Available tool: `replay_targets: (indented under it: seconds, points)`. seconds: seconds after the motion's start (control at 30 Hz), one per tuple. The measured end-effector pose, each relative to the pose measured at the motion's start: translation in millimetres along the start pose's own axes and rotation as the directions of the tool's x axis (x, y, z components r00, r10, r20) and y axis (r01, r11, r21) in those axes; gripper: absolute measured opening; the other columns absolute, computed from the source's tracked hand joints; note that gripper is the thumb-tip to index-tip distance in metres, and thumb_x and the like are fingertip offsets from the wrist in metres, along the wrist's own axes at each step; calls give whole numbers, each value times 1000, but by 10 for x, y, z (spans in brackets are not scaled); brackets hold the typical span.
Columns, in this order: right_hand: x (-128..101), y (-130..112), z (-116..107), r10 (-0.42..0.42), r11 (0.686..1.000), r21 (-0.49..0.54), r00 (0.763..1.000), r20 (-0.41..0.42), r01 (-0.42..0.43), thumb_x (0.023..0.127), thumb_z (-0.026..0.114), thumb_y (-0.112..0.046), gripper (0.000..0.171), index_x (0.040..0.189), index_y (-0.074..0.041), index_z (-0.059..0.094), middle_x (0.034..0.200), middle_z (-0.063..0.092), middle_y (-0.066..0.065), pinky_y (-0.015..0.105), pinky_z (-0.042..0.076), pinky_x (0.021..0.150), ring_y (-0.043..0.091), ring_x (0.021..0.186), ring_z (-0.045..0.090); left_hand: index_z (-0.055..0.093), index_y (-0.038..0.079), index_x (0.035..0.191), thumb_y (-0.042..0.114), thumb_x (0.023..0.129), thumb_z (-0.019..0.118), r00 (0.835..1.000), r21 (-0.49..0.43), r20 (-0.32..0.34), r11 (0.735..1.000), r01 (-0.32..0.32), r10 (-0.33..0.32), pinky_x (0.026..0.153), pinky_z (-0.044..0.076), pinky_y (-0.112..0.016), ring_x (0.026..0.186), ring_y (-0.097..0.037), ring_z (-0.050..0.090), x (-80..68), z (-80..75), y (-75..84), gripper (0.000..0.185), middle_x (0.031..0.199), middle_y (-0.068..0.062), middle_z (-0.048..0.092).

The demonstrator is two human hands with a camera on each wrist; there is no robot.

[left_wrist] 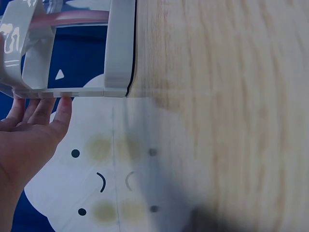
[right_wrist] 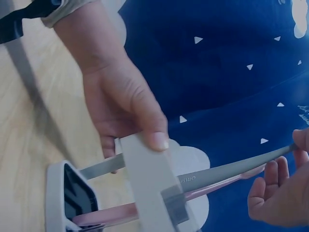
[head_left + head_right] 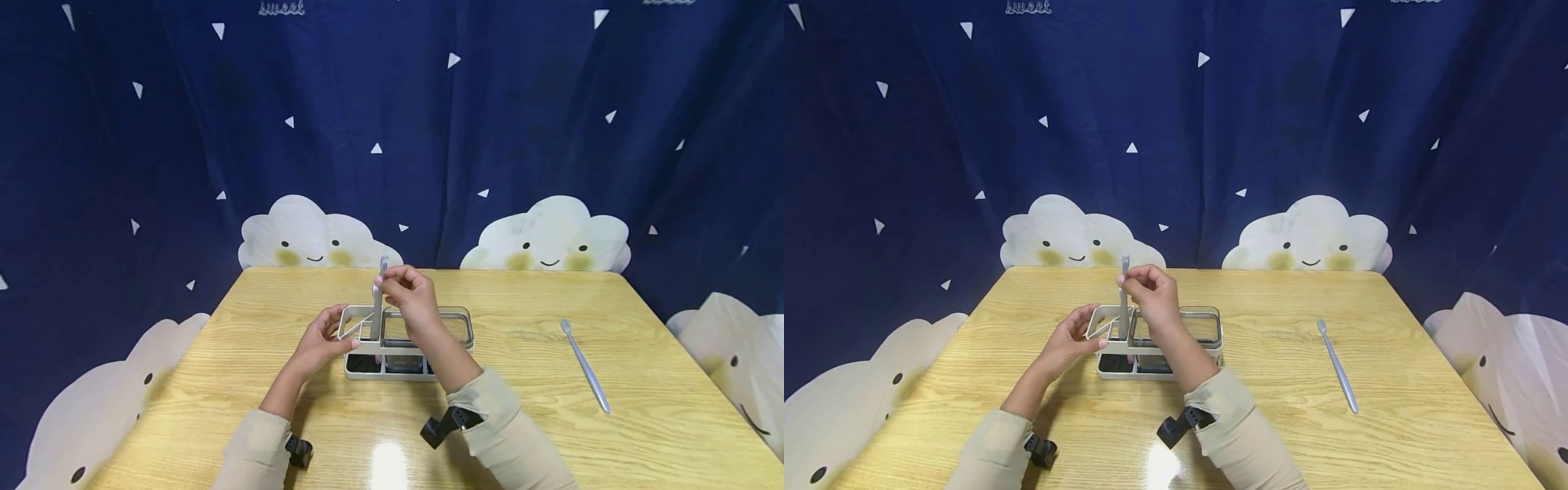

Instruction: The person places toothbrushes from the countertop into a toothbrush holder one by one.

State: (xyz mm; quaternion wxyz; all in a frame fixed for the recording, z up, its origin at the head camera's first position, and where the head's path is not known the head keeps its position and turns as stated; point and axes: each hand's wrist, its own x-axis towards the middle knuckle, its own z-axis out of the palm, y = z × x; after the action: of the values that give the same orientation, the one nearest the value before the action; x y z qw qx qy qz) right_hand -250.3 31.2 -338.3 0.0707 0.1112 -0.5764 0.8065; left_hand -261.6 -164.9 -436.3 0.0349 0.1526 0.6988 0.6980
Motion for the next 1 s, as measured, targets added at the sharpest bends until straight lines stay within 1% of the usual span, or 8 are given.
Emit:
replay_targets:
  seconds: [0.13,0.2,0.37,0.5,0.63,0.7,0.87,1.0]
  points:
    - [-9,69,-17,-11,997,-72,1000,-8,10,81,66,-1,9,81,-9,64,79,58,1,28,42,65,11,73,51,36,-1,136,-7,76,72,1000,-22,10,1000,-5,5,83,47,-26,113,-30,48,-1,-1,5,70,131,-26,42]
    - [-17,105,-26,-25,994,-110,1000,-5,24,81,68,-2,5,82,-6,64,80,59,2,26,43,66,12,74,51,36,-1,136,-7,75,72,1000,-28,11,1000,-7,7,83,47,-26,113,-31,48,1,-4,4,70,131,-27,42]
    - [-52,198,-56,-60,971,-234,998,-12,56,79,70,-4,8,83,1,65,81,61,5,22,45,62,13,73,53,37,-1,135,-7,75,72,1000,-24,9,1000,-6,6,84,47,-27,112,-33,49,1,-5,-4,70,131,-25,44]
    - [-91,260,-78,-76,936,-348,996,-36,58,76,72,-4,8,80,0,66,78,61,4,22,42,55,14,68,50,37,-1,135,-6,75,72,1000,-20,1,1000,-2,2,86,45,-27,114,-33,48,2,2,-13,70,131,-23,45]
    - [-120,312,-93,-101,898,-434,994,-28,79,74,73,-4,7,77,-2,67,77,61,3,23,43,52,16,67,52,37,-1,135,-6,75,72,1000,-24,-2,1000,-2,2,88,45,-28,116,-34,47,3,7,-17,70,132,-21,45]
    - [-134,332,-99,-119,874,-476,993,-20,96,73,73,-4,6,75,-3,67,79,61,2,24,45,53,17,68,53,37,-1,135,-6,75,72,1000,-28,0,1000,-3,3,88,45,-28,116,-34,47,3,6,-19,69,132,-22,45]
    - [-169,377,-113,-153,819,-559,988,0,127,71,75,-4,7,72,-5,68,81,60,1,28,46,60,17,70,54,37,-1,135,-7,75,72,1000,-31,-1,1000,1,-1,87,45,-27,116,-32,47,0,2,-21,70,132,-21,45]
    - [-186,401,-119,-172,797,-586,985,15,148,71,75,-4,8,72,-7,68,80,59,0,31,46,63,17,71,54,37,0,135,-6,75,73,1000,-24,-2,1000,3,-3,86,45,-26,115,-32,47,0,-3,-22,70,132,-21,46]
